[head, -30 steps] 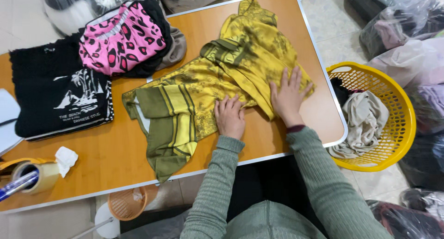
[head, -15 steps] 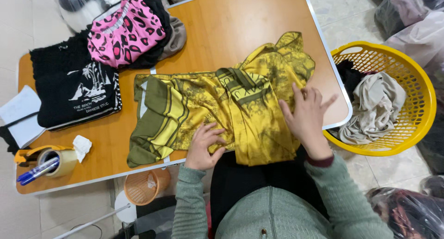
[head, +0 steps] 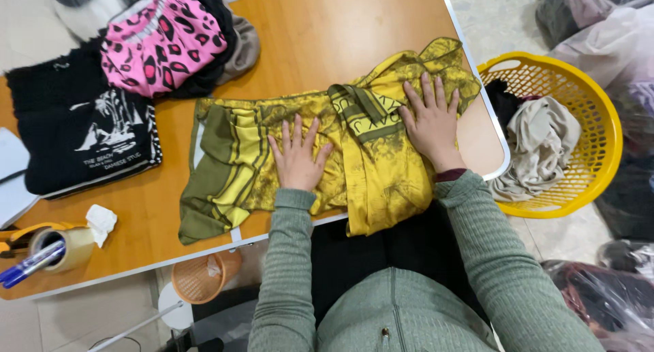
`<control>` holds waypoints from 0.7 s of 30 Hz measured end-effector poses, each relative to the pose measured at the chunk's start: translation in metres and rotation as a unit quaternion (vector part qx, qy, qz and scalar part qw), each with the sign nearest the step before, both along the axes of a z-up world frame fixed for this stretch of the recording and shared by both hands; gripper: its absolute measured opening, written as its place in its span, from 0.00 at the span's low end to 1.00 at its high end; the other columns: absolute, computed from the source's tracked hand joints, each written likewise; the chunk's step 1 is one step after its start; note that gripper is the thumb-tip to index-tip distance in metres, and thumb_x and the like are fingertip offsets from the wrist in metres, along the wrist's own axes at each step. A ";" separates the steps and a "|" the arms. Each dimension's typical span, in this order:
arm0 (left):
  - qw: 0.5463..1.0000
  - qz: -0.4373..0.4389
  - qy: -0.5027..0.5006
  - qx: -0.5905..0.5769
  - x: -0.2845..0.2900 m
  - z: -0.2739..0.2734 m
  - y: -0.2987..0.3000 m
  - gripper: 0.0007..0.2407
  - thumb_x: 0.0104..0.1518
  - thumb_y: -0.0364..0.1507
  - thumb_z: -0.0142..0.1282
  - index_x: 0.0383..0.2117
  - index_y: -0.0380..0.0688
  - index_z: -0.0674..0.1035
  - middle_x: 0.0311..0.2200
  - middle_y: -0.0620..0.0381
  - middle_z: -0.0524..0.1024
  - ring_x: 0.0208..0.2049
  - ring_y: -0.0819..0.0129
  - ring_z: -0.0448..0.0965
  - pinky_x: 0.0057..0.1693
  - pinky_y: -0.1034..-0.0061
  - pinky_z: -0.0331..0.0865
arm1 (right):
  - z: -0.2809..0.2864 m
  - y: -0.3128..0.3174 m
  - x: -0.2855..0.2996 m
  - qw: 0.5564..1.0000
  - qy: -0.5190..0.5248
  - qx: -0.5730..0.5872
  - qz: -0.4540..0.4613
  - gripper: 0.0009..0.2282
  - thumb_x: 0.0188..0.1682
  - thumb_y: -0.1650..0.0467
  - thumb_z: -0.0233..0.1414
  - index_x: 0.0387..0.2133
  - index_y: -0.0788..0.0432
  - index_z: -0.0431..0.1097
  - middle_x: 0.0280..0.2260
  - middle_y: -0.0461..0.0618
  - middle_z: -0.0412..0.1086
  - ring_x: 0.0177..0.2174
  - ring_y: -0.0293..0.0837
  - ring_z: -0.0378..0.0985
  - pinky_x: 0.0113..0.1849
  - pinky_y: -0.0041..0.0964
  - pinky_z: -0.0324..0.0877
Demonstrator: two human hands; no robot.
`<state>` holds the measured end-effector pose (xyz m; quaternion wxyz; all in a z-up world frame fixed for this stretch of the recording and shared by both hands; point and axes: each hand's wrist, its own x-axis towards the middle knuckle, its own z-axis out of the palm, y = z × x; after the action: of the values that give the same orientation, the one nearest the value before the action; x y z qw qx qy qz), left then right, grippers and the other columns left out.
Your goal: The person folds a yellow patterned long-sleeve shirt on a wooden table. They smooth the fabric, align the sleeves, and fold the garment into a compact rectangle. The shirt remains on the table at the end of the clip.
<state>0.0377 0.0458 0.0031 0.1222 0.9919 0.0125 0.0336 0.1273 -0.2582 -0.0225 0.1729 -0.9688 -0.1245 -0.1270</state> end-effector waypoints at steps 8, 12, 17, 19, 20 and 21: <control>0.999 -0.009 0.022 0.023 0.002 -0.002 -0.002 0.29 0.63 0.56 0.31 0.70 0.64 0.58 0.73 0.53 0.45 0.73 0.48 0.37 0.69 0.39 0.21 | 0.039 0.028 -0.007 0.998 -0.013 0.010 0.055 0.30 0.58 0.48 0.41 0.69 0.47 0.57 0.70 0.60 0.49 0.70 0.62 0.41 0.59 0.79 0.19; 0.994 0.037 -0.073 -0.070 -0.005 -0.004 0.017 0.30 0.66 0.56 0.32 0.70 0.56 0.62 0.72 0.51 0.55 0.75 0.51 0.46 0.74 0.44 0.32 | 0.035 0.051 0.003 0.991 0.001 -0.009 0.133 0.35 0.51 0.44 0.44 0.69 0.48 0.57 0.69 0.60 0.49 0.69 0.62 0.40 0.59 0.80 0.19; 0.942 0.305 -0.137 -0.036 0.002 0.008 0.107 0.23 0.65 0.48 0.50 0.62 0.52 0.71 0.58 0.50 0.72 0.62 0.52 0.64 0.65 0.48 0.54 | 0.019 0.040 0.023 0.993 0.007 0.002 0.120 0.32 0.55 0.46 0.41 0.69 0.48 0.56 0.72 0.58 0.47 0.70 0.59 0.41 0.59 0.83 0.22; 0.931 0.324 -0.168 0.007 0.001 0.011 0.127 0.19 0.61 0.45 0.57 0.52 0.49 0.77 0.52 0.50 0.74 0.56 0.51 0.66 0.61 0.50 0.58 | 0.015 0.033 0.027 0.994 0.013 -0.001 0.110 0.32 0.55 0.46 0.41 0.69 0.48 0.56 0.72 0.57 0.47 0.70 0.59 0.41 0.59 0.83 0.22; 0.932 0.331 -0.150 -0.008 0.001 0.012 0.136 0.16 0.58 0.44 0.60 0.45 0.50 0.80 0.49 0.52 0.74 0.55 0.52 0.66 0.60 0.51 0.59 | 0.014 0.031 0.029 0.994 0.016 -0.003 0.107 0.32 0.55 0.46 0.40 0.69 0.48 0.56 0.72 0.57 0.47 0.70 0.59 0.42 0.59 0.83 0.22; 0.932 0.335 -0.133 -0.025 0.002 0.014 0.141 0.14 0.54 0.43 0.63 0.38 0.51 0.82 0.47 0.53 0.75 0.53 0.53 0.67 0.59 0.51 0.60 | 0.013 0.028 0.030 0.995 0.018 -0.006 0.101 0.32 0.55 0.46 0.40 0.69 0.48 0.56 0.72 0.57 0.47 0.70 0.59 0.42 0.59 0.83 0.22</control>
<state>0.0397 0.1869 0.0168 0.1287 0.9131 0.3290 0.2036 0.1576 -0.2297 -0.0091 0.1812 -0.9544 -0.2194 -0.0909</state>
